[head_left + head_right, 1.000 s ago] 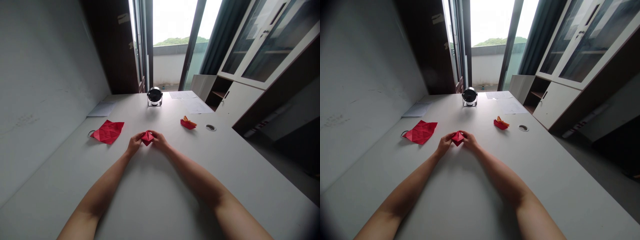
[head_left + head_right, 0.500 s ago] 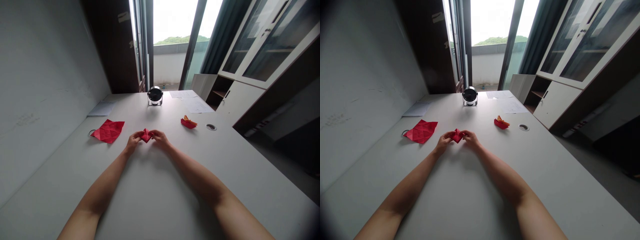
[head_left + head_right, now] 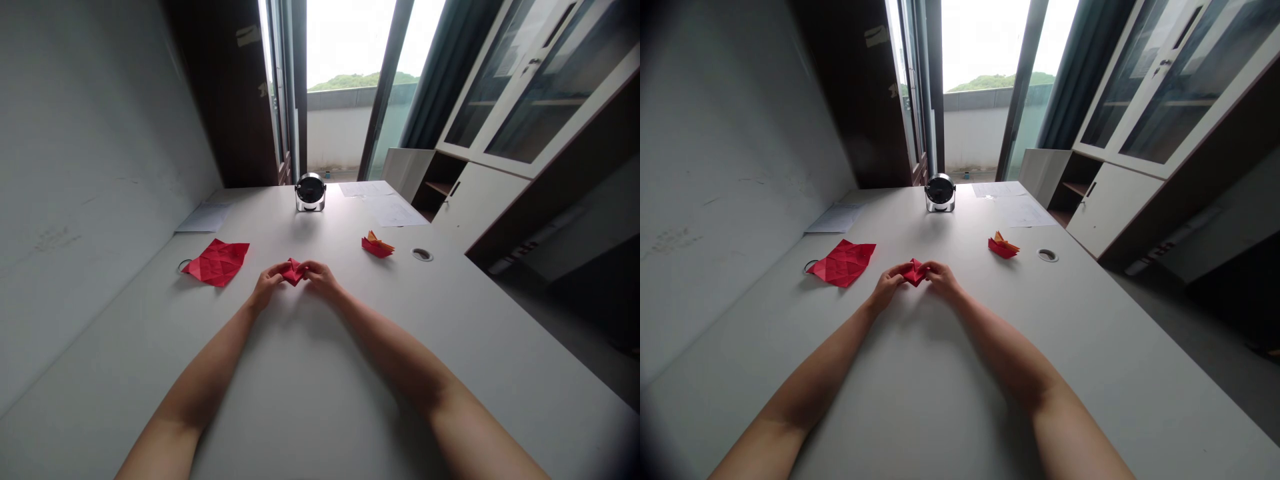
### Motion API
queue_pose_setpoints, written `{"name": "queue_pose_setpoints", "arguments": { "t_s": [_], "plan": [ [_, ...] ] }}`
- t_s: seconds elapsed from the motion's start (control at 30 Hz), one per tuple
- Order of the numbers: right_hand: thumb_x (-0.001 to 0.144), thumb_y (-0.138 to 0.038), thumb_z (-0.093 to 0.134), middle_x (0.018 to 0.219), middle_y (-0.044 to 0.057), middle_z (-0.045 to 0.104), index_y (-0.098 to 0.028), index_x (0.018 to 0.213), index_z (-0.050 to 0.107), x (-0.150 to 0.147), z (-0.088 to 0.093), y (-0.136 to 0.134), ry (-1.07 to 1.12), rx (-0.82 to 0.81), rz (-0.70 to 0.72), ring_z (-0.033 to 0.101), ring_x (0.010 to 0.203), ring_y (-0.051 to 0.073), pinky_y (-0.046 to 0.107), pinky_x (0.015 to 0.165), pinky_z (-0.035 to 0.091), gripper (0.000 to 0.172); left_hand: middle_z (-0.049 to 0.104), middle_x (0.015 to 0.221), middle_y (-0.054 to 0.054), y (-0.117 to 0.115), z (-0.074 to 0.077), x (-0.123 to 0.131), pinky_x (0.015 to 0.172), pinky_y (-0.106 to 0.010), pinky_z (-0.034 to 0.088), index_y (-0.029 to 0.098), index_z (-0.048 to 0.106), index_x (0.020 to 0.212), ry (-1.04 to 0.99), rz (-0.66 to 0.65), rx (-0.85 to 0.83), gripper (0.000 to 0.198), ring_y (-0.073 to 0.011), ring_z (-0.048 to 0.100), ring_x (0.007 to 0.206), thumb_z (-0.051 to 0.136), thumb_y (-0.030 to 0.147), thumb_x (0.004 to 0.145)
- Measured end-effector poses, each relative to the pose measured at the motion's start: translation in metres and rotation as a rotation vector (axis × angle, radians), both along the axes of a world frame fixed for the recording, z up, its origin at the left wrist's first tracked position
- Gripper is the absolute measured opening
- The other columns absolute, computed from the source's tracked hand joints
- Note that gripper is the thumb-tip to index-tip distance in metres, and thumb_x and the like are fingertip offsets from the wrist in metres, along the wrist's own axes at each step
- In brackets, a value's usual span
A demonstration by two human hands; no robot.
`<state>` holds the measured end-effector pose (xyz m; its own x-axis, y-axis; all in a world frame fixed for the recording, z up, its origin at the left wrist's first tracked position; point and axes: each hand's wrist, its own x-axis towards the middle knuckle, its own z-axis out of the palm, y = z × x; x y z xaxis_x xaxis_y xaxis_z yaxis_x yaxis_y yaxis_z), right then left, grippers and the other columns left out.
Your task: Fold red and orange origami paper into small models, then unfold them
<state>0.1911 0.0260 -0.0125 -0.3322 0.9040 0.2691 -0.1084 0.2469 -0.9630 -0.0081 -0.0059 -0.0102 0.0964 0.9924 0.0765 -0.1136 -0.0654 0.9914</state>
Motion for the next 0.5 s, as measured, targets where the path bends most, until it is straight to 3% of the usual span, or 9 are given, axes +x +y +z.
{"name": "queue_pose_setpoints", "arguments": {
  "t_s": [0.23, 0.5],
  "plan": [
    [0.073, -0.029, 0.062, 0.077, 0.002, 0.069, -0.017, 0.086, 0.069, 0.0023, 0.0025, -0.0014, 0.019, -0.012, 0.023, 0.06, 0.072, 0.015, 0.03, 0.074, 0.049, 0.018, 0.073, 0.115, -0.011, 0.0036, -0.0013, -0.0018, 0.093, -0.039, 0.051, 0.015, 0.069, 0.122, -0.109, -0.008, -0.007, 0.057, -0.026, 0.066, 0.106, 0.059, 0.017, 0.066],
    [0.079, -0.045, 0.069, 0.078, 0.002, 0.069, -0.017, 0.087, 0.066, 0.0024, -0.006, 0.0033, -0.07, 0.043, -0.028, 0.062, 0.073, 0.016, 0.029, 0.07, 0.049, 0.029, 0.068, 0.125, -0.014, -0.0001, -0.0007, 0.0, 0.081, -0.032, 0.052, 0.015, 0.065, 0.127, -0.02, -0.051, 0.008, 0.053, -0.0251, 0.067, 0.103, 0.069, 0.037, 0.079]
  ]
}}
